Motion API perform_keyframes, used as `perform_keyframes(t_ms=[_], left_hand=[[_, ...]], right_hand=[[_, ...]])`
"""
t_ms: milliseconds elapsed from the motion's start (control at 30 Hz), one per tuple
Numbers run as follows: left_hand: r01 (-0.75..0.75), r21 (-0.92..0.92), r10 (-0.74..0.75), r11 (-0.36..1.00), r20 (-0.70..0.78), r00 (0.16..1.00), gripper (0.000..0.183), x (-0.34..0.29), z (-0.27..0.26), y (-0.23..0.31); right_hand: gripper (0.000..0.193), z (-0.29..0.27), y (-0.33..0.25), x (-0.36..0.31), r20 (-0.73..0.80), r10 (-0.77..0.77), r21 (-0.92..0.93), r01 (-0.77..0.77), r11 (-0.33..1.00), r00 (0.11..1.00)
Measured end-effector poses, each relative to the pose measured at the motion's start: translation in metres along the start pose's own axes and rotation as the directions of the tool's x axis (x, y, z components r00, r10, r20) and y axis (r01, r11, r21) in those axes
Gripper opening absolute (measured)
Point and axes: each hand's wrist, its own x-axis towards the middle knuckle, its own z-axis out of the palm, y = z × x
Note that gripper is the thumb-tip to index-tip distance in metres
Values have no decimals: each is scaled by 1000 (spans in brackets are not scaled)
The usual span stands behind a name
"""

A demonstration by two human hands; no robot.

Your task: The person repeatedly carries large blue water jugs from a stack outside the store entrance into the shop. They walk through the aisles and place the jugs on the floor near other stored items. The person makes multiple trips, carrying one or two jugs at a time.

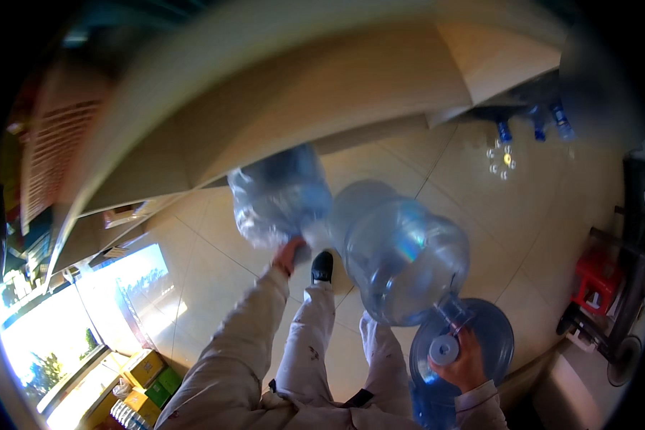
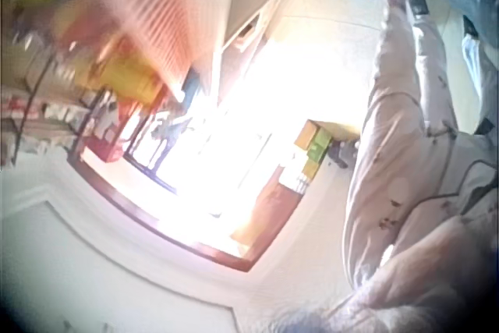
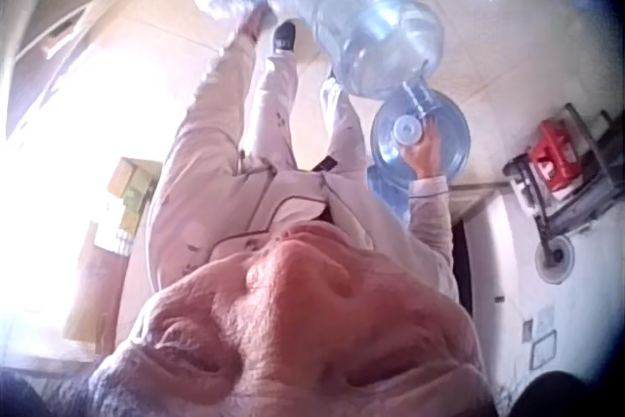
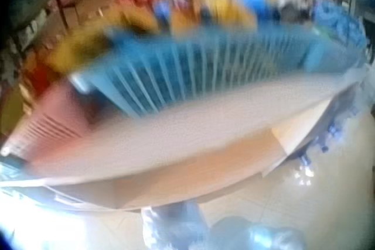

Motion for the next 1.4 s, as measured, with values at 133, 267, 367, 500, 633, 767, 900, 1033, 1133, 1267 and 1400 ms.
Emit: perform_keyframes(t_ms=[133, 267, 367, 500, 633, 767, 900, 1033, 1133, 1267, 1400], left_hand=[[607, -763, -584, -223, 603, 543, 22, -86, -72, 92], [616, -688, -574, -384, 701, 424, 19, -195, -141, 173], [569, -795, -578, -213, 572, 582, 19, -308, -124, 187], [336, -748, -660, -572, 663, 353, 21, -369, -148, 268], [205, -899, -771, -386, 436, 464, 19, -469, -79, 255], [-348, -593, -687, -726, 605, 402, 19, -496, -148, 355], [-606, -466, -756, -645, 502, 420, 21, -556, -152, 382], [-746, -327, -788, -581, 456, 414, 26, -620, -124, 360], [-834, -197, -810, -516, 428, 400, 28, -663, -115, 336], [-872, -91, -833, -481, 358, 422, 35, -720, -107, 310], [-883, 36, -837, -468, 303, 456, 37, -763, -135, 291]], right_hand=[[68, -35, -18, -49, -61, -65, 6, 66, 998, 996], [72, -56, -19, -88, -79, -163, -28, 161, 987, 984], [74, -70, -15, -102, -73, -245, 18, 247, 969, 967], [75, -83, -47, -113, -37, -340, 75, 342, 937, 940], [80, -75, -83, -108, 59, -445, 96, 439, 894, 894], [84, -52, -139, -98, 140, -579, 86, 573, 815, 803], [86, -26, -219, -100, 249, -688, 34, 704, 710, 682], [86, 16, -316, -113, 359, -714, 4, 764, 645, 601], [81, 54, -385, -127, 380, -789, 26, 847, 530, 482], [71, 104, -482, -153, 469, -795, 74, 880, 470, 385], [73, 159, -559, -163, 521, -801, 130, 901, 414, 293]])
